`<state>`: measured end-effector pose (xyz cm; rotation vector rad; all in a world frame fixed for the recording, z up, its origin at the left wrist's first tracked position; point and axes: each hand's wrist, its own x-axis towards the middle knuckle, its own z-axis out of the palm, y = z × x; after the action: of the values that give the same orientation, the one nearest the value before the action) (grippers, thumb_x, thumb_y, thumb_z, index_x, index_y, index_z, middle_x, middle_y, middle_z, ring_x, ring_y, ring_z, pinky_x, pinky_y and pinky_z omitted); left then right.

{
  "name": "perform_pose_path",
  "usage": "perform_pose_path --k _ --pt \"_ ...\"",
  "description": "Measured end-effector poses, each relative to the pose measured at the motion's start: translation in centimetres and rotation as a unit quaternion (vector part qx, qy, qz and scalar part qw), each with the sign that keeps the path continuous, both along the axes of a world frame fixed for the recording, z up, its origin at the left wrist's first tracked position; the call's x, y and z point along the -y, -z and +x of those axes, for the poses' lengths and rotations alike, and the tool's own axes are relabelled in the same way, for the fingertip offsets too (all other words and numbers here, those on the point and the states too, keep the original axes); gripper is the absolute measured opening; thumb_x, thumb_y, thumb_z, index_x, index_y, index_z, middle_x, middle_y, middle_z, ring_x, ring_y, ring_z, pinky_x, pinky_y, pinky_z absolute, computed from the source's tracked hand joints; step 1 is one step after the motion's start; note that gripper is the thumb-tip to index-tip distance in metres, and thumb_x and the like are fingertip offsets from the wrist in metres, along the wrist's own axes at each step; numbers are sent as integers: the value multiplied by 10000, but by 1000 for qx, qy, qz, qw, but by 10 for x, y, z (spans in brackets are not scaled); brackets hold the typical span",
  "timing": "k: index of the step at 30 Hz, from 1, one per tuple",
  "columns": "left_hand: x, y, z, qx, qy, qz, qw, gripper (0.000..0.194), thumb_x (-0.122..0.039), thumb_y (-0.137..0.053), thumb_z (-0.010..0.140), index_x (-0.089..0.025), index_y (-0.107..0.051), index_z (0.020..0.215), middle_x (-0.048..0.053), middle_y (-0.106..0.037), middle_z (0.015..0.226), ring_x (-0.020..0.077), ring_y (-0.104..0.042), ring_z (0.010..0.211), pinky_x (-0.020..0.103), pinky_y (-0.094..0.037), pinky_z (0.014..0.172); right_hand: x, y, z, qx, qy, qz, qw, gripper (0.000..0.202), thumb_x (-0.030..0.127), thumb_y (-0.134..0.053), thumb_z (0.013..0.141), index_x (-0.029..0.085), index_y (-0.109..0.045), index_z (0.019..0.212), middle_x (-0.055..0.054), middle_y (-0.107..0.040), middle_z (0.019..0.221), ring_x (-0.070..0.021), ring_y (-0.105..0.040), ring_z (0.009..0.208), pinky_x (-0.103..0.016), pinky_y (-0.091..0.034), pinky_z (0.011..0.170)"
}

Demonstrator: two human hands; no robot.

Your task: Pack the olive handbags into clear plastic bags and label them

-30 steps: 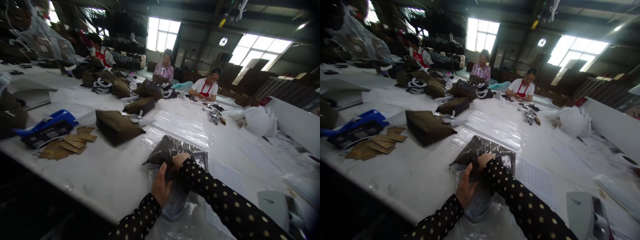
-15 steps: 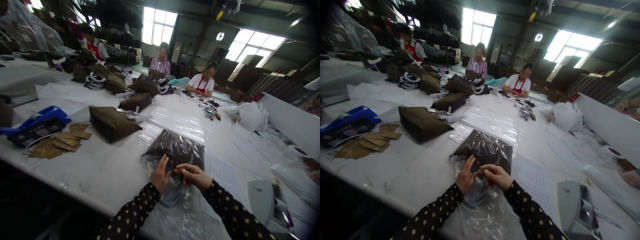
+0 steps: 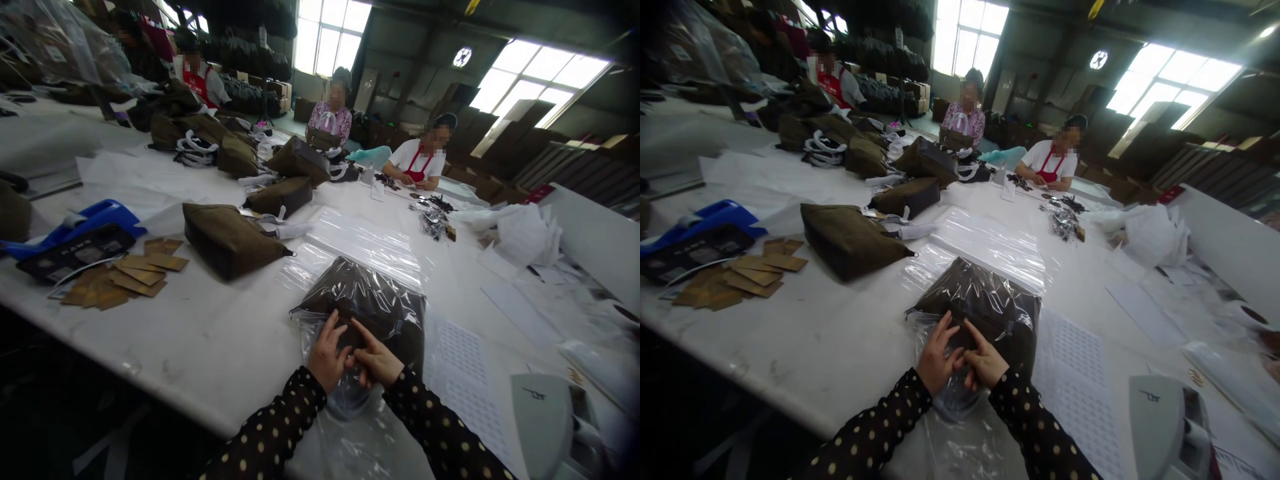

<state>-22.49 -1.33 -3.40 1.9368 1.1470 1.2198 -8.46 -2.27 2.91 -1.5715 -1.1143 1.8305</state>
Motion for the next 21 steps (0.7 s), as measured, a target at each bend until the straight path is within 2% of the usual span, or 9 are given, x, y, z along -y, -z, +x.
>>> perform_pose_path --k 4,6,7,9,11,12,17,19,21 --pt "1 1 3 -96 21 56 994 358 -114 -383 849 -111 -482 1193 150 -250 1437 244 -239 1322 419 -369 1033 3 -6 -3 103 -43 10 994 743 138 -358 786 264 43 1399 20 -622 722 -108 -564 408 -192 -417 344" --pt "1 3 6 -145 16 90 985 377 -111 -359 858 -79 -462 1220 173 -265 1427 266 -189 1334 449 -370 1028 4 -11 -5 244 -112 65 961 707 123 -327 792 255 -3 1407 -4 -636 739 -129 -593 462 -223 -451 416" --pt "2 4 7 -165 12 103 981 388 -111 -354 861 -68 -447 1235 180 -272 1423 275 -170 1336 464 -371 1024 4 -15 -6 348 -160 107 917 690 116 -328 794 253 -50 1410 -23 -645 739 -153 -616 513 -248 -465 467" --pt "3 6 9 -192 3 118 974 408 -114 -353 864 -51 -415 1262 189 -268 1422 284 -144 1339 475 -376 1018 2 -24 -7 556 -260 182 768 659 103 -344 799 270 -141 1404 -64 -656 732 -218 -643 609 -305 -469 540" --pt "4 7 10 -206 -3 124 971 413 -121 -359 862 -33 -409 1263 200 -247 1427 289 -130 1340 468 -380 1018 -3 -36 -7 682 -328 216 617 630 109 -340 823 311 -167 1394 -97 -649 752 -264 -642 648 -340 -453 535" --pt "5 7 10 -210 -5 125 970 409 -126 -365 861 -26 -419 1253 205 -239 1428 293 -128 1339 465 -382 1018 -7 -43 -7 712 -349 222 567 608 119 -322 843 330 -163 1390 -109 -639 772 -270 -637 646 -342 -443 519" --pt "7 7 9 -212 -19 129 969 391 -129 -374 853 -26 -447 1223 217 -240 1424 308 -151 1333 483 -401 996 -26 -72 -8 755 -422 267 425 483 161 -291 886 305 -323 1347 -163 -588 836 -269 -600 706 -352 -406 530" --pt "7 7 9 -206 -21 133 969 397 -122 -375 847 -32 -442 1227 215 -252 1421 311 -161 1331 491 -412 984 -28 -77 -15 760 -446 275 383 446 143 -291 880 246 -430 1291 -168 -590 804 -273 -583 692 -352 -391 513" --pt "7 8 10 -201 -22 135 970 407 -105 -380 831 -29 -441 1227 215 -253 1420 312 -165 1331 490 -410 985 -28 -78 -25 766 -456 277 359 416 107 -282 867 169 -531 1194 -165 -590 743 -272 -562 661 -344 -375 487"
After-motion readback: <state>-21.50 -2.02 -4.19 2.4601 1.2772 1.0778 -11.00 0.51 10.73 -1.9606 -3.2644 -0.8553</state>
